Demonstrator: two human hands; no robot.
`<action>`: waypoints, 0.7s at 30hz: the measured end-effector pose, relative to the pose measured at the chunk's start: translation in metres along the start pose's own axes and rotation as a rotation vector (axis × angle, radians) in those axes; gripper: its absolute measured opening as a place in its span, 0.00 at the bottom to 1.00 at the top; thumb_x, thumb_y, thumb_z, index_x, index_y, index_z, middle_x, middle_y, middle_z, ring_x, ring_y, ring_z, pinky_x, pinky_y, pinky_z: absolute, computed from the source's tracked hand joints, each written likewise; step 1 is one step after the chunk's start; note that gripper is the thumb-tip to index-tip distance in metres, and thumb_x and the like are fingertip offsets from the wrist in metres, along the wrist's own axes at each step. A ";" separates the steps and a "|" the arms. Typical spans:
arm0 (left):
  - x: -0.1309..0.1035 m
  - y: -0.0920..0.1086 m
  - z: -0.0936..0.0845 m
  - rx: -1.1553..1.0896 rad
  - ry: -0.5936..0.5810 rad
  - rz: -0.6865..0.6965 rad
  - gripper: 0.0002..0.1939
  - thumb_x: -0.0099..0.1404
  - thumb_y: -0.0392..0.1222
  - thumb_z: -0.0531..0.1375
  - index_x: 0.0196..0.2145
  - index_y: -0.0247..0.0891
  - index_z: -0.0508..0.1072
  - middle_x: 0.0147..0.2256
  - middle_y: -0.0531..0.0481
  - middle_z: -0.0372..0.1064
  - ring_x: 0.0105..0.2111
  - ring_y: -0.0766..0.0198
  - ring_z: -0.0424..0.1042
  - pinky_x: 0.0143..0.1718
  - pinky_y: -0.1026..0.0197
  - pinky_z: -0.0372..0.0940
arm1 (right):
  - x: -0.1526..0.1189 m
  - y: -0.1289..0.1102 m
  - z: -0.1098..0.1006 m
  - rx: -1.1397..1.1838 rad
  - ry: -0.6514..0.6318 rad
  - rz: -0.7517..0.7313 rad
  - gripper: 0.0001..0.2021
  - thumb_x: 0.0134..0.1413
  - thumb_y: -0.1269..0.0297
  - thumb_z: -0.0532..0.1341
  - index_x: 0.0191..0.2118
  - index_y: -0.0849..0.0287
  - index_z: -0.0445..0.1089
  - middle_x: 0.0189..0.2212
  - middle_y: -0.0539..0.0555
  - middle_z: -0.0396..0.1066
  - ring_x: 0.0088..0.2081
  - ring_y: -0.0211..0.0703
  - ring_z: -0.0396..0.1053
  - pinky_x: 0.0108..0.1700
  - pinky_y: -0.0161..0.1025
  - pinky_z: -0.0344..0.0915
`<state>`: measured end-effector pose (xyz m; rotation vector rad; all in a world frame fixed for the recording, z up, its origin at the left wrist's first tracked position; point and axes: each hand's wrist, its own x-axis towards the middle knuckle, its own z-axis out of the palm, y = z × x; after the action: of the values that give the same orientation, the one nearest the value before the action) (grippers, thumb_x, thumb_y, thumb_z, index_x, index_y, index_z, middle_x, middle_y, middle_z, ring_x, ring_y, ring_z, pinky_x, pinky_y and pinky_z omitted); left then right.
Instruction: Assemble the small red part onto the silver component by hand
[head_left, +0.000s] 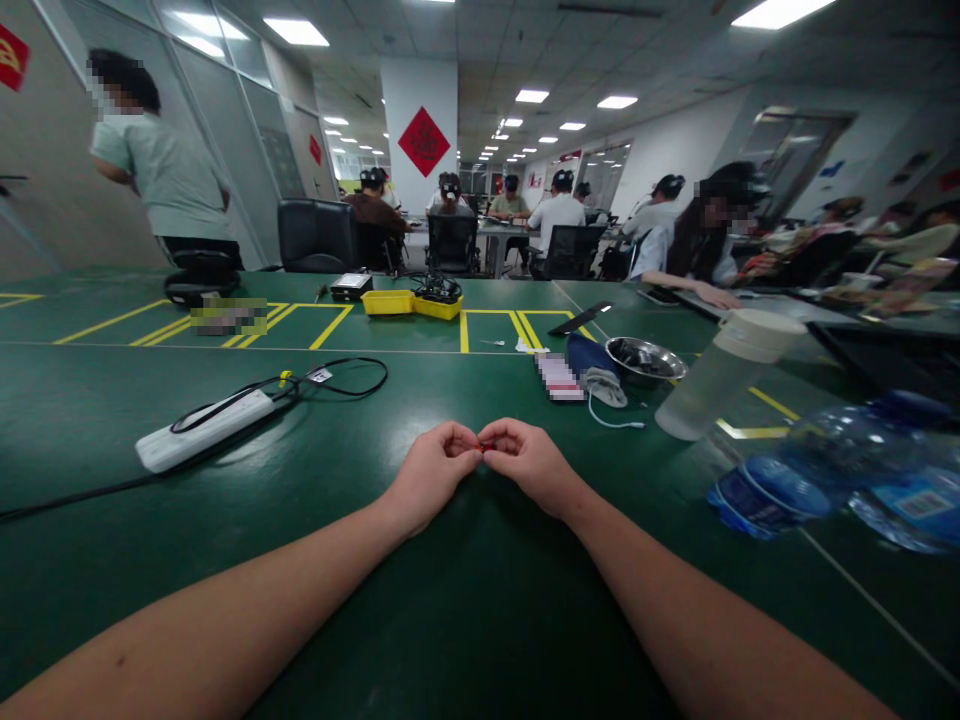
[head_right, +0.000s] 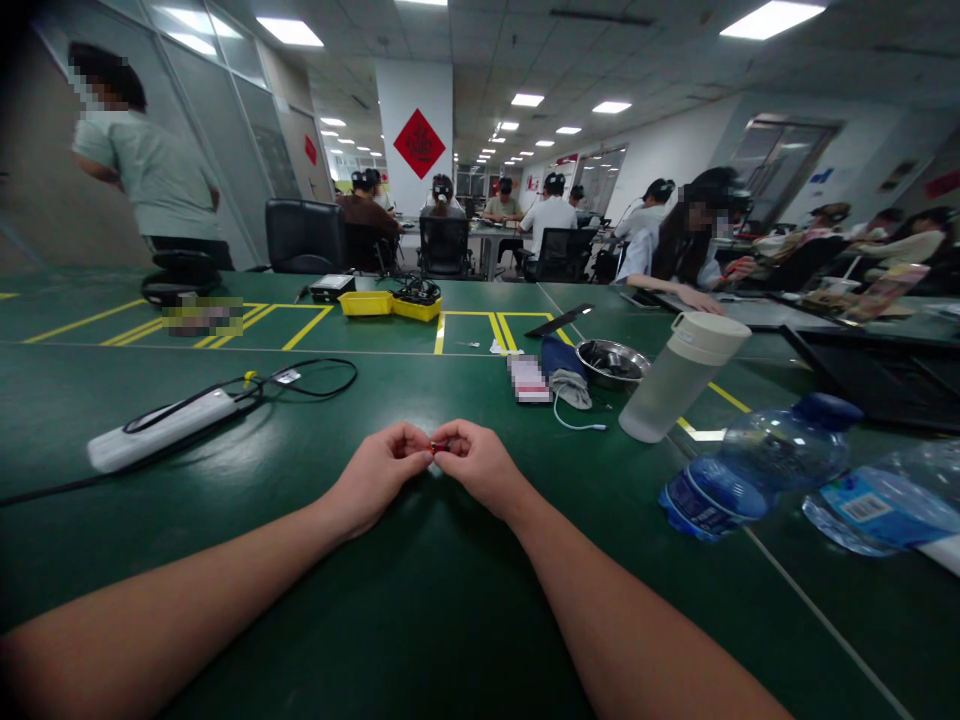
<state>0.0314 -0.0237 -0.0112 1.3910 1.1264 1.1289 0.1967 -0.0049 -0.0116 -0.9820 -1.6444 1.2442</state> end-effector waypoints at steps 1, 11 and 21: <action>0.000 0.000 0.000 0.000 -0.004 0.001 0.07 0.57 0.38 0.62 0.34 0.35 0.71 0.28 0.52 0.70 0.27 0.68 0.68 0.29 0.67 0.61 | 0.000 0.000 0.000 0.003 0.001 0.000 0.11 0.46 0.70 0.63 0.39 0.61 0.70 0.30 0.51 0.72 0.32 0.39 0.70 0.34 0.35 0.66; -0.004 0.004 -0.002 0.038 -0.037 0.024 0.06 0.59 0.38 0.60 0.35 0.36 0.69 0.29 0.52 0.70 0.29 0.67 0.69 0.31 0.65 0.62 | -0.001 0.001 0.000 0.126 -0.043 0.037 0.14 0.45 0.74 0.62 0.42 0.62 0.69 0.32 0.51 0.73 0.32 0.37 0.71 0.38 0.36 0.67; -0.014 0.012 -0.005 0.114 -0.058 -0.078 0.03 0.59 0.35 0.58 0.34 0.37 0.69 0.28 0.54 0.66 0.28 0.66 0.64 0.30 0.65 0.60 | -0.015 -0.007 0.005 -0.168 -0.049 0.083 0.10 0.49 0.73 0.60 0.40 0.59 0.71 0.27 0.48 0.71 0.26 0.35 0.66 0.28 0.32 0.60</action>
<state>0.0251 -0.0379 -0.0002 1.4457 1.2080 0.9758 0.1967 -0.0213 -0.0079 -1.1410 -1.7844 1.2075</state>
